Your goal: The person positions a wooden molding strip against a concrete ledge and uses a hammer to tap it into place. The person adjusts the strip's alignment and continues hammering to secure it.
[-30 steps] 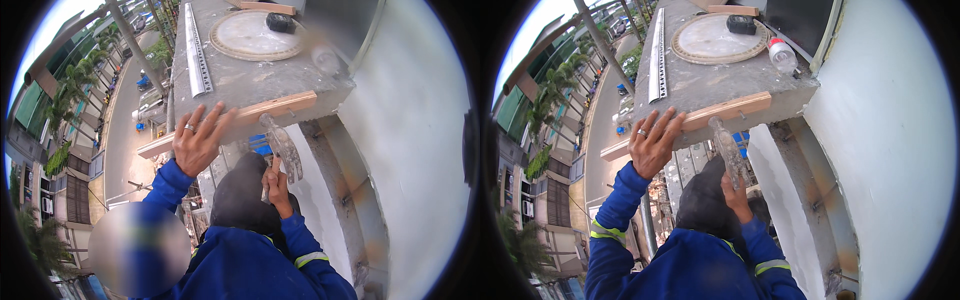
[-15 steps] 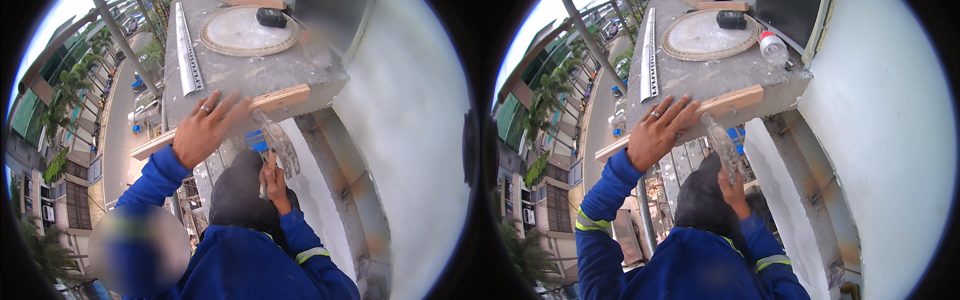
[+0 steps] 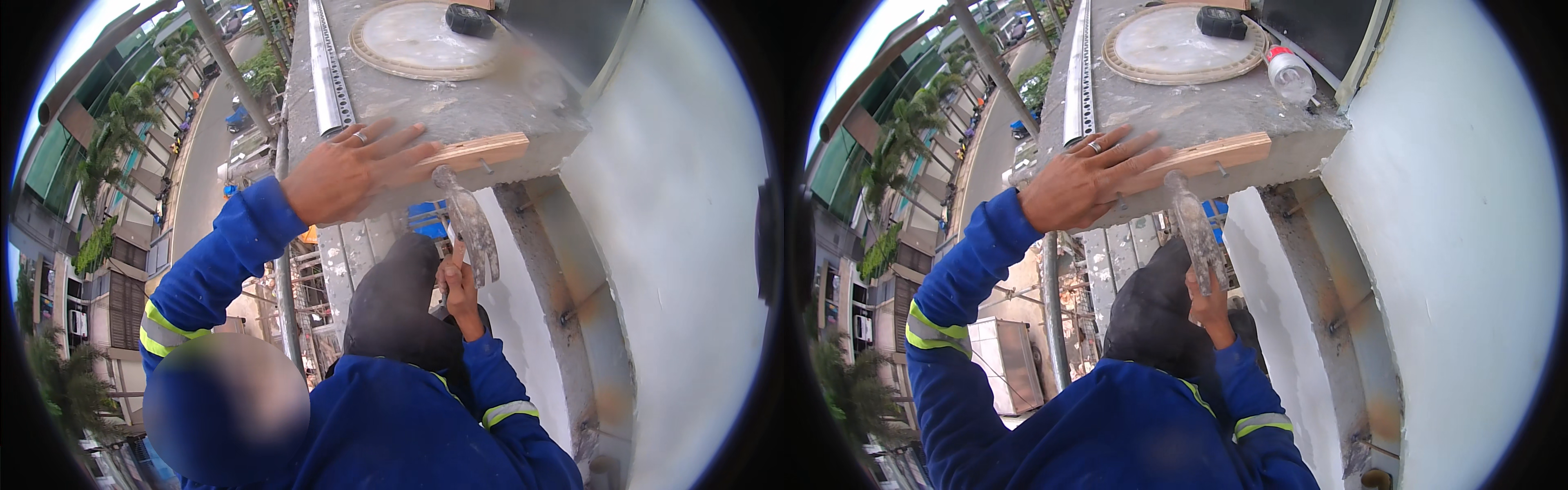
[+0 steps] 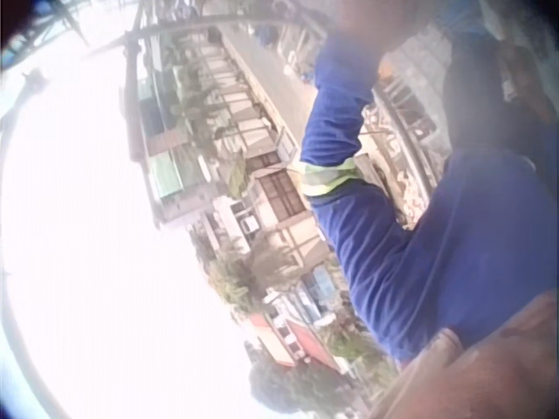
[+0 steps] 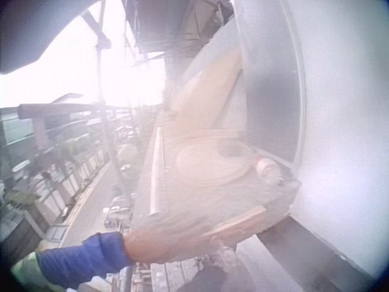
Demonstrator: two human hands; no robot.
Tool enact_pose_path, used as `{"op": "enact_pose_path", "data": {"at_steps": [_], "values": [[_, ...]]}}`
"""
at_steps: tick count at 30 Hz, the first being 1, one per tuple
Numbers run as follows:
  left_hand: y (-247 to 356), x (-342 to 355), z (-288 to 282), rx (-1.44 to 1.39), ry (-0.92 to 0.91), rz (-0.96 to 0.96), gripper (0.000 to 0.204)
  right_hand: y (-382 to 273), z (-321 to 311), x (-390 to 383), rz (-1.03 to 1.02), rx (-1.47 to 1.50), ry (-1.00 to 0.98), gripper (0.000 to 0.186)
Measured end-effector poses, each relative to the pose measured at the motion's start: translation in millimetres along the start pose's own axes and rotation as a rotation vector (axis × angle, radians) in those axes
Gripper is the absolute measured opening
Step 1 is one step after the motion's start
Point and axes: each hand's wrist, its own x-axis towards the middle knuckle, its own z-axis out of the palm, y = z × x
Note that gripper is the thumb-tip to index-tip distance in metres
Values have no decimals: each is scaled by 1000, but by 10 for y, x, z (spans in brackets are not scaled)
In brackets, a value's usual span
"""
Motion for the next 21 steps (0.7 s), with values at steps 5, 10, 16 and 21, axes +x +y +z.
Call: {"op": "enact_pose_path", "data": {"at_steps": [5, 10, 16, 21], "values": [[35, 37, -7, 72, -12, 7, 68, 175, -77, 5, -54, -137, 72, 27], [114, 132, 34, 209, -59, -51, 79, -8, -23, -49, 14, 195, 39, 28], [94, 139, 74, 133, -68, -140, 95, -187, -33, -44, -411, 20, 128, 57], [122, 155, 52, 60, -95, -199, 100, -58, -95, 89, -310, 6, 170, 61]]}}
